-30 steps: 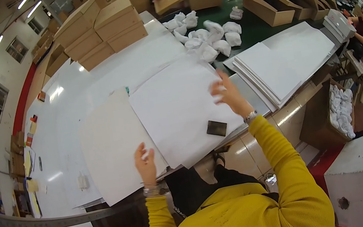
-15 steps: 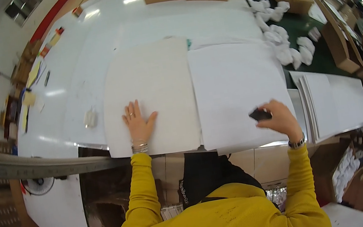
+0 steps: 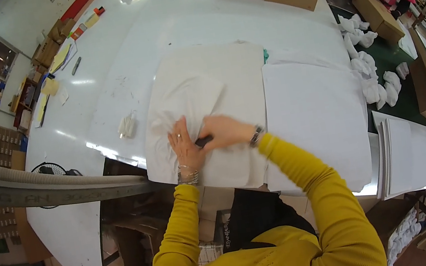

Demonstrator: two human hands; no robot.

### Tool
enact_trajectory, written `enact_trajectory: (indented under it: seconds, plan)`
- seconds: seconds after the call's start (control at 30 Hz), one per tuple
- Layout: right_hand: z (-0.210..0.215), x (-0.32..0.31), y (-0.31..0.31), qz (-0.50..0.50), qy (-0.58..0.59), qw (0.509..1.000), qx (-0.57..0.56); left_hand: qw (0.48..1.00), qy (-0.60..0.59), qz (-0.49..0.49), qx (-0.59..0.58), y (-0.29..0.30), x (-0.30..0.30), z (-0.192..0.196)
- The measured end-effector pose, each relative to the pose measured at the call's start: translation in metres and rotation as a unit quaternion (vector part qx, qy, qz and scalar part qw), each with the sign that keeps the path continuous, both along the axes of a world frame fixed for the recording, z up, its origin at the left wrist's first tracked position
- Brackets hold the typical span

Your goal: Folding and packing white tissue paper into bundles for shoe packaging.

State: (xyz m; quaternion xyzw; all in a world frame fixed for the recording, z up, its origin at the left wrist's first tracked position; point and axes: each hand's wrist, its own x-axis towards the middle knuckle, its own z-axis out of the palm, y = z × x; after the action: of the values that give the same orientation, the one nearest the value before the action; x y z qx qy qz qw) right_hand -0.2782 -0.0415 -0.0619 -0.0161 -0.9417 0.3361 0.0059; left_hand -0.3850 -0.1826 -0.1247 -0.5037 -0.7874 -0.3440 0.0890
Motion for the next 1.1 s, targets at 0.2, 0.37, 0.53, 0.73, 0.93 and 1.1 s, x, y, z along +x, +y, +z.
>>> enact_trajectory:
  seconds: [0.2, 0.37, 0.53, 0.73, 0.93, 1.1]
  plan:
    - [-0.012, -0.001, 0.097, -0.476, 0.18, 0.851, 0.128, 0.993, -0.078, -0.016, -0.091, 0.015, 0.006, 0.006]
    - [-0.038, -0.007, 0.041, -0.17, 0.077, 0.98, 0.075, 0.997, -0.066, 0.045, 0.02, 0.015, 0.01, 0.008]
    - [0.014, 0.059, 0.013, -0.14, 0.025, 0.944, -0.297, 0.998, 0.037, 0.042, 0.006, 0.002, -0.006, -0.015]
    - [-0.006, 0.146, 0.023, -0.54, 0.195, 0.727, -0.378, 0.92, -0.344, -0.114, 0.149, 0.0, 0.063, 0.023]
    - [-0.013, 0.16, -0.058, -0.341, 0.102, 0.748, -0.559, 0.958, -0.155, -0.228, 0.085, 0.001, 0.113, 0.06]
    - [0.006, 0.236, -0.031, -0.358, 0.111, 0.844, -0.384, 0.879, -0.327, -0.34, -0.072, 0.005, 0.122, 0.039]
